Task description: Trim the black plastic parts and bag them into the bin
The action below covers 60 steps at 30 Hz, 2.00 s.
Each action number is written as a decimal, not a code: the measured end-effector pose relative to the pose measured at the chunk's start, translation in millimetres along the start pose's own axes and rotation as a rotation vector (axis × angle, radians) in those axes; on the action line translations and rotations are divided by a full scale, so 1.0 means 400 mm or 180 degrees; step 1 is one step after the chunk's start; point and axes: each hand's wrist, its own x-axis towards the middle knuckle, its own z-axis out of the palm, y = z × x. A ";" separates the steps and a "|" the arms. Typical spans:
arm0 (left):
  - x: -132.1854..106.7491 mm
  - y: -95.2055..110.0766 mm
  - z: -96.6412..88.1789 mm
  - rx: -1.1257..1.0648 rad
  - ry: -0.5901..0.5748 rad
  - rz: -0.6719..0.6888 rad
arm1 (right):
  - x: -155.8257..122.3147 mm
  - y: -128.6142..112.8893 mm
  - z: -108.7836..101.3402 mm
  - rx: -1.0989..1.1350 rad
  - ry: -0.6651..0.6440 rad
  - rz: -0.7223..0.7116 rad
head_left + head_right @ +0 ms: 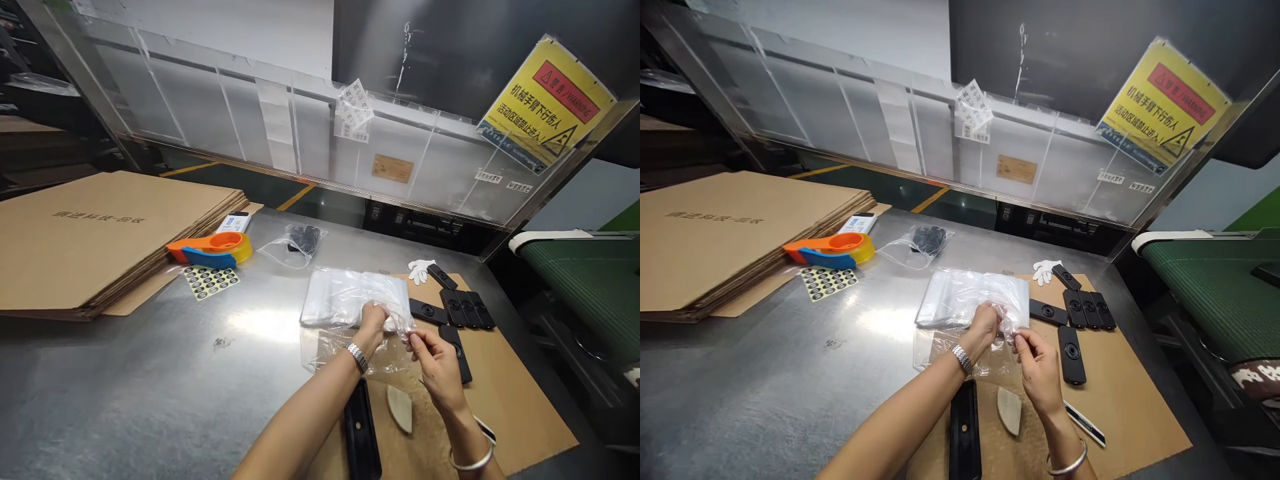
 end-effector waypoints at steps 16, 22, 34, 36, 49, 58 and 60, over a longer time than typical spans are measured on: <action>-0.358 0.049 -0.199 0.1523 -0.0464 0.0718 | -0.135 0.010 0.074 0.0072 -0.0431 0.0295; -0.375 0.046 -0.263 0.2165 -0.0564 0.1092 | -0.149 0.021 0.087 -0.0083 -0.0147 0.0173; -0.413 0.071 -0.311 0.4725 -0.0157 0.3685 | -0.181 -0.032 0.122 -0.0591 -0.0984 -0.0499; -0.406 0.086 -0.329 0.4826 -0.0045 0.3678 | -0.182 -0.025 0.106 -0.0803 -0.0806 -0.0401; -0.423 -0.002 -0.454 0.5434 -0.0009 0.2680 | -0.358 0.092 0.034 -0.1839 -0.0840 0.0568; -0.419 0.011 -0.437 0.4957 -0.0053 0.1664 | -0.425 0.076 -0.001 0.0504 -0.1236 0.1769; -0.419 0.023 -0.436 0.4776 -0.0275 0.1540 | -0.430 0.080 0.014 0.0504 -0.1507 0.1898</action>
